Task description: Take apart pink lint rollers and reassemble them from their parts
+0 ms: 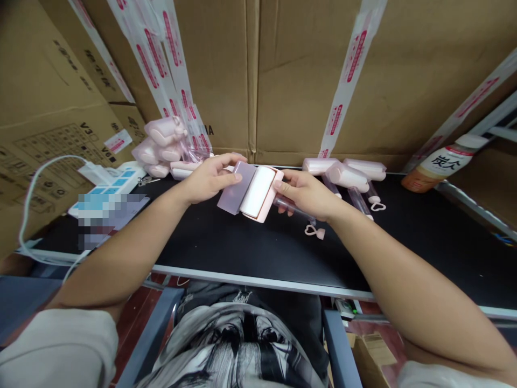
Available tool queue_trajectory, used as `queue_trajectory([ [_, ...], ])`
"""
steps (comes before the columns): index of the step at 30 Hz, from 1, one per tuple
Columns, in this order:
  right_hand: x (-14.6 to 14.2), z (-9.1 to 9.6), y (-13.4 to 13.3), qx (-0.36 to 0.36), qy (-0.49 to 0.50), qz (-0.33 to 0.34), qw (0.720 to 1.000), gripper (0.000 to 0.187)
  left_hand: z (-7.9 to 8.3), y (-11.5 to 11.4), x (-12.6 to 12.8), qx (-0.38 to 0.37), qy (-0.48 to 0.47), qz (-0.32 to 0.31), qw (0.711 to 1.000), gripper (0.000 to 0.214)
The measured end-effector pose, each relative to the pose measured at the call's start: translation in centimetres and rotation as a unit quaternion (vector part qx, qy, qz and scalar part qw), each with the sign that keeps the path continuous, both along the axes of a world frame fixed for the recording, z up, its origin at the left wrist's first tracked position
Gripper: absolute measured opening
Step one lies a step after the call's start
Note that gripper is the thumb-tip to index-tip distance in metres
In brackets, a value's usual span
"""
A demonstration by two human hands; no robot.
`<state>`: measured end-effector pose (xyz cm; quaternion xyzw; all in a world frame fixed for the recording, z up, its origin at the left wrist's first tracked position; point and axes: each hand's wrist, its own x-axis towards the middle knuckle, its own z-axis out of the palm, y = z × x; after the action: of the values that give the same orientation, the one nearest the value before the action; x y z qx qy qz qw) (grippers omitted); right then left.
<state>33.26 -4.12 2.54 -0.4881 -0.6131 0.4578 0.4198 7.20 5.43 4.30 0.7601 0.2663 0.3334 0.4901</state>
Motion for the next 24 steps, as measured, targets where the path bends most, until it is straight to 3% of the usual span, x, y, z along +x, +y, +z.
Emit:
queue_trajectory([
  [6,0.0,-0.3,0.1,0.0,0.001,-0.003,1.0,0.054,-0.4,-0.4,0.4,-0.022,-0.038,0.001,0.999,0.055],
  [15,0.0,-0.8,0.1,-0.002,-0.022,0.021,1.0,0.055,-0.8,-0.2,0.3,0.012,-0.012,-0.036,0.999,0.055],
  [24,-0.2,-0.9,0.1,0.005,-0.023,0.024,0.999,0.05,-1.2,-0.3,0.5,0.011,0.006,-0.032,0.999,0.06],
])
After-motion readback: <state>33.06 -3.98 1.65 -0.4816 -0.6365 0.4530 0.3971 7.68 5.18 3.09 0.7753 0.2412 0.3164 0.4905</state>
